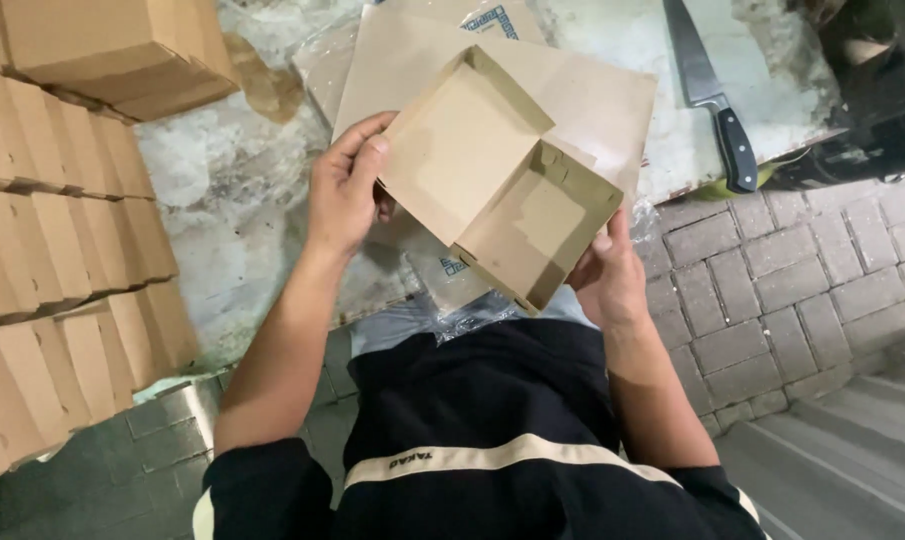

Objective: The person folds a sheet of paper, uses a knife to cut it into smaller pieces, and then places the cut pieces into small cardboard boxes. The person repeats this process with multiple sheets of paper.

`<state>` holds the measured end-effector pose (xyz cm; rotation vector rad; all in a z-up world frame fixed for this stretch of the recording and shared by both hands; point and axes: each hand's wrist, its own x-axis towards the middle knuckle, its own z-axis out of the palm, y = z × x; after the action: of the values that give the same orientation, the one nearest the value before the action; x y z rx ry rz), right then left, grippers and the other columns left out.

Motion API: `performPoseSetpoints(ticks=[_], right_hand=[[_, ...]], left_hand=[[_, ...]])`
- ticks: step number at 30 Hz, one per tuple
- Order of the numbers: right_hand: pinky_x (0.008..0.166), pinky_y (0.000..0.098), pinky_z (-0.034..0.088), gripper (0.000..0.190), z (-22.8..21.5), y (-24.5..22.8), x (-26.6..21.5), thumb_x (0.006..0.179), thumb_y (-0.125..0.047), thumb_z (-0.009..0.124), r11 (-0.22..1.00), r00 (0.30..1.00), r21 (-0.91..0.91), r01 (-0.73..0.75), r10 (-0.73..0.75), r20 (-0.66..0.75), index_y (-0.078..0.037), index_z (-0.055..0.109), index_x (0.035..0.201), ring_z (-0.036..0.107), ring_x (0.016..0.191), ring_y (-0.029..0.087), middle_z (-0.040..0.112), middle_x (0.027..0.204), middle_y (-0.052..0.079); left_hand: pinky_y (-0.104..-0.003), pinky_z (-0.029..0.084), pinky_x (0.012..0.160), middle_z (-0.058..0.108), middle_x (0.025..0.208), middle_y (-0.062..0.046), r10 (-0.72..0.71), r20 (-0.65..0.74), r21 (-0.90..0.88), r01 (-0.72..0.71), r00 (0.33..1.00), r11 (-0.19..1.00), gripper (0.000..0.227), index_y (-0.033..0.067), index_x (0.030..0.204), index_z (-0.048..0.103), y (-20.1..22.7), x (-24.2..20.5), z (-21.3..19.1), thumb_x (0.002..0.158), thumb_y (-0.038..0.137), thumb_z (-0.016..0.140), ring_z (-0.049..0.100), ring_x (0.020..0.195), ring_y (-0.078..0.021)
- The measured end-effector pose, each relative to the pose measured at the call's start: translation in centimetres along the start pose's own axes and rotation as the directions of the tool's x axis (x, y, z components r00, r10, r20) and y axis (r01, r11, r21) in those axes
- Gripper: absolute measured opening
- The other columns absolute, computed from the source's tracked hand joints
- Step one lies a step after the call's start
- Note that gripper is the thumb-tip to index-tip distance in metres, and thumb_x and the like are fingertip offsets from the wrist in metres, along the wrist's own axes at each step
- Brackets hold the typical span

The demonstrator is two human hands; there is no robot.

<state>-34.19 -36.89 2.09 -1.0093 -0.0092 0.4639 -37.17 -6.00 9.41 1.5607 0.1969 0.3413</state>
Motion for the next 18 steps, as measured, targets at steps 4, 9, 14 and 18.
performPoseSetpoints(ticks=[4, 9, 14, 18], right_hand=[[0.062, 0.0381, 0.063, 0.069, 2.6, 0.2, -1.8, 0.075, -0.004, 0.065, 0.974, 0.999, -0.224, 0.029, -0.023, 0.027, -0.014, 0.041, 0.139, 0.067, 0.083, 0.028, 0.056, 0.120, 0.015], [0.072, 0.0366, 0.055, 0.071, 3.4, -0.8, -2.8, 0.071, -0.005, 0.078, 0.400, 0.961, -0.894, 0.205, -0.256, 0.106, -0.007, 0.050, 0.137, 0.061, 0.093, 0.028, 0.054, 0.120, 0.013], [0.101, 0.0377, 0.031, 0.045, 0.9, 1.2, -2.2, 0.076, -0.034, 0.075, -0.329, 0.841, -0.820, 0.468, -0.119, 0.528, -0.026, 0.065, 0.120, 0.048, 0.130, 0.016, 0.060, 0.131, -0.008], [0.100, 0.0405, 0.041, 0.037, 2.5, -3.9, -2.5, 0.081, -0.001, 0.063, -0.004, 0.819, -0.829, 0.559, -0.152, 0.553, -0.013, 0.071, 0.114, 0.063, 0.117, 0.021, 0.071, 0.121, 0.004]], left_hand=[[-0.031, 0.052, 0.040, 0.066, 0.070, -0.016, -0.289, -0.155, -0.185, 0.259, 0.945, 0.948, 0.032, 0.0072, 0.111, 0.072, -8.5, 2.9, -2.0, 0.096, 0.032, 0.058, 0.061, 0.051, -0.0178], [-0.034, 0.062, 0.055, 0.073, 0.084, -0.012, -0.429, -0.188, -0.333, 0.354, 0.883, 0.874, 0.032, 0.0075, 0.103, 0.072, -9.5, 5.6, -4.3, 0.090, 0.036, 0.069, 0.073, 0.065, -0.0203], [-0.035, 0.063, 0.060, 0.072, 0.084, -0.013, -0.398, -0.214, -0.324, 0.320, 0.892, 0.890, 0.034, 0.0036, 0.099, 0.069, -10.1, 8.0, -6.1, 0.089, 0.036, 0.070, 0.073, 0.068, -0.0205], [-0.029, 0.056, 0.070, 0.074, 0.092, -0.008, -0.481, -0.187, -0.243, 0.434, 0.857, 0.868, 0.032, 0.0073, 0.094, 0.071, -10.0, 9.9, -5.7, 0.088, 0.038, 0.063, 0.072, 0.082, -0.0196]])
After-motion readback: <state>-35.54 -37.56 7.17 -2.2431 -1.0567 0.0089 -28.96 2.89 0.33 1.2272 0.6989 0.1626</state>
